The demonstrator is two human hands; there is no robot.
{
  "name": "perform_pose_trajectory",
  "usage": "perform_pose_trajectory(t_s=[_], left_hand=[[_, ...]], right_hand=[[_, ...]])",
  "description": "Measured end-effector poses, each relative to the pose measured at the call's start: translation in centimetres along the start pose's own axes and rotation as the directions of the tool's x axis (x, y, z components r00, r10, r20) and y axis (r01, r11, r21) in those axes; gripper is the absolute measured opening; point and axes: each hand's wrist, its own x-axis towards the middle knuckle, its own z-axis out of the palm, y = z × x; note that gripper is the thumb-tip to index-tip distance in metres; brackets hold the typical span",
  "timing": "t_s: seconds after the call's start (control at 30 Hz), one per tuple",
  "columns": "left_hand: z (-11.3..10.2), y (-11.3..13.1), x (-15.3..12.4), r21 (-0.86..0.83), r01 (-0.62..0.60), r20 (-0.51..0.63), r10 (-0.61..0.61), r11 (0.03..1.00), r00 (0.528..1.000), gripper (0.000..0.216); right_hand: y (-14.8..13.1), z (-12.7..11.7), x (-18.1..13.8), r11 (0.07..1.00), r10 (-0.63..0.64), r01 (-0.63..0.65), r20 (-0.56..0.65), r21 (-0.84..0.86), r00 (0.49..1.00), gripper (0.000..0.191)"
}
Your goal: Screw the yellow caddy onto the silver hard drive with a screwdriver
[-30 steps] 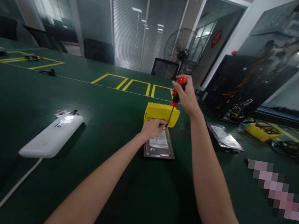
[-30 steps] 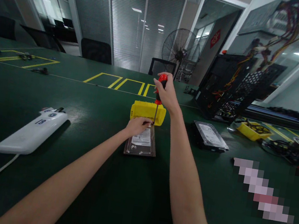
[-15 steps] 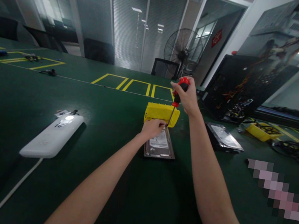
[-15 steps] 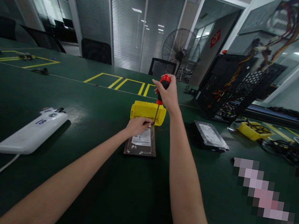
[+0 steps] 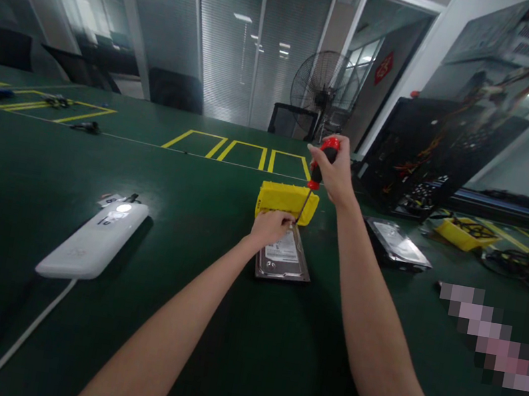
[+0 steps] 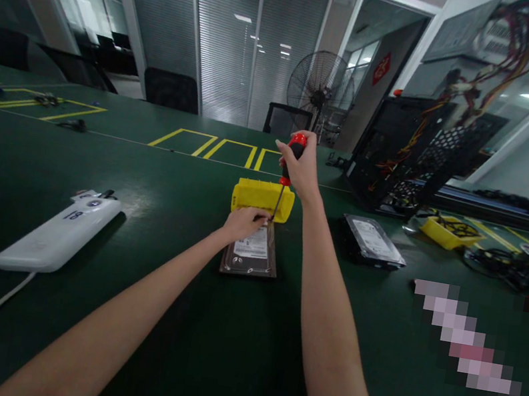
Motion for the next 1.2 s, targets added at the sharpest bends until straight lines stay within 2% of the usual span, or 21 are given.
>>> perform_pose_trajectory(t_s=[0.23, 0.73, 0.8, 0.87, 0.9, 0.93, 0.97, 1.03, 1.13, 1.2], left_hand=[[0.0, 0.0, -0.1, -0.011, -0.003, 0.008, 0.003, 1.0, 1.0, 0.031], [0.0, -0.1, -0.2, -0.07, -0.026, 0.013, 0.027, 0.997, 1.0, 0.028], [-0.4, 0.3, -0.5, -0.072, -0.043, -0.021, 0.042, 0.996, 0.999, 0.028], [-1.3, 1.2, -1.3, -0.051, -0.086, -0.134, 0.078, 0.995, 0.988, 0.028], [-2.0, 2.0, -2.0, -0.04, -0.134, -0.204, 0.124, 0.99, 0.971, 0.028], [-3.0, 2.9, -3.1, -0.046, -0.196, -0.224, 0.181, 0.979, 0.958, 0.028], [-4.1, 4.0, -4.5, -0.084, -0.261, -0.215, 0.238, 0.962, 0.947, 0.027], [-6.6, 6.5, -8.4, -0.239, -0.366, -0.164, 0.334, 0.9, 0.928, 0.026], [-10.4, 10.1, -15.8, -0.534, -0.355, -0.1, 0.359, 0.767, 0.928, 0.029], [-12.2, 11.8, -20.5, -0.633, -0.348, -0.11, 0.365, 0.692, 0.925, 0.027]], right_hand=[[-0.2, -0.1, -0.1, 0.999, -0.041, 0.042, 0.044, -0.016, 0.998, 0.04], [-0.9, -0.6, -0.2, 0.999, -0.039, 0.039, 0.004, -0.031, 0.999, 0.035], [-1.1, -1.2, -0.1, 0.996, -0.029, 0.028, -0.011, -0.086, 1.0, 0.034], [-1.4, -2.1, -0.2, 0.984, 0.02, -0.022, -0.011, -0.179, 1.0, 0.031], [-1.5, -2.6, -0.4, 0.969, 0.067, -0.064, 0.008, -0.238, 0.998, 0.029], [-1.6, -3.1, -0.8, 0.946, 0.13, -0.111, 0.043, -0.303, 0.991, 0.027], [-1.6, -3.6, -1.4, 0.915, 0.204, -0.155, 0.095, -0.371, 0.974, 0.025], [-1.2, -4.5, -3.0, 0.841, 0.348, -0.196, 0.228, -0.504, 0.909, 0.02], [0.2, -5.3, -6.1, 0.747, 0.476, -0.128, 0.39, -0.653, 0.789, 0.012], [1.3, -5.3, -8.1, 0.697, 0.456, 0.043, 0.489, -0.716, 0.744, 0.01]])
